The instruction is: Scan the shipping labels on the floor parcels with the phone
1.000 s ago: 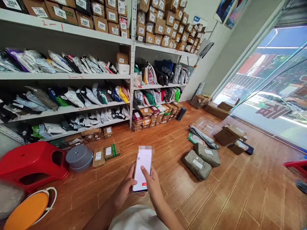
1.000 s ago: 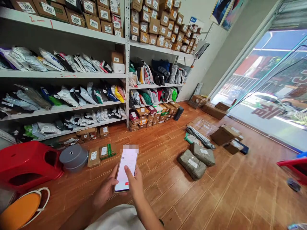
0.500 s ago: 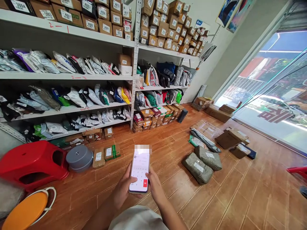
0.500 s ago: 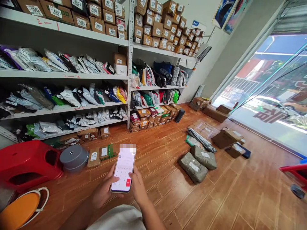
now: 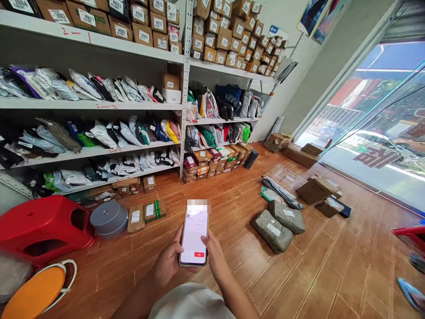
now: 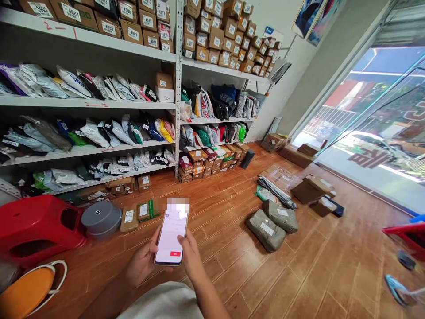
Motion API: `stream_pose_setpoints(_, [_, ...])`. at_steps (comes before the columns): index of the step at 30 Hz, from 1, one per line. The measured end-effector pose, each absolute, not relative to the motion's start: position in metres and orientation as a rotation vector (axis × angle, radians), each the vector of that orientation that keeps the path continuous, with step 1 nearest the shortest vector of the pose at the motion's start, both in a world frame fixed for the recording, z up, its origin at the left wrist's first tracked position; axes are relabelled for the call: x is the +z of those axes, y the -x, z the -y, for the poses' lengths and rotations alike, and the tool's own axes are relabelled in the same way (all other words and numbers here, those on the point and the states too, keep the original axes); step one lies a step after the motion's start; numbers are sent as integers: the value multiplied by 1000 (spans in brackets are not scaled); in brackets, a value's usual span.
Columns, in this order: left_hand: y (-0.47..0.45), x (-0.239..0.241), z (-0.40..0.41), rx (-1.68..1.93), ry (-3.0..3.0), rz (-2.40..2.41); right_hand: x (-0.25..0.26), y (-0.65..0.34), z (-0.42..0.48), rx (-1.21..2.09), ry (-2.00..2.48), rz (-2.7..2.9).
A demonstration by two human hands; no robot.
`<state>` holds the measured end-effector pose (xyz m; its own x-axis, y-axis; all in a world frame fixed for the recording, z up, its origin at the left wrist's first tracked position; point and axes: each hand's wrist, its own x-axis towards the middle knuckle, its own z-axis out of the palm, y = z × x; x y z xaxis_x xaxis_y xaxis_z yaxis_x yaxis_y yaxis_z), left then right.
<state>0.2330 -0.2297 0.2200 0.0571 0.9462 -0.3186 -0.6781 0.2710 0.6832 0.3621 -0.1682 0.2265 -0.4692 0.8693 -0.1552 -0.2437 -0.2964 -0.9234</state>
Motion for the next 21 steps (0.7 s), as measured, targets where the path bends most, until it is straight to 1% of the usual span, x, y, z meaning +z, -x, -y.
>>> stream_pose_setpoints(5, [-226,219,231,1290,-369,-806,226,-356,165,1885,867,1167])
stream_pose_setpoints(9, [-220,212,232,1306,-377,-767,215,-353,163,1972,748,1229])
stream_pose_setpoints(13, [-213,211,231,1269,-426,-742,195,-339,161,2137,817,914])
stream_pose_setpoints(17, [-198,209,224,1188,-557,-920,177,-323,149,2240,895,720])
stream_pose_setpoints(21, [-171,183,206,1175,-574,-1193,148,-311,113,2283,915,832])
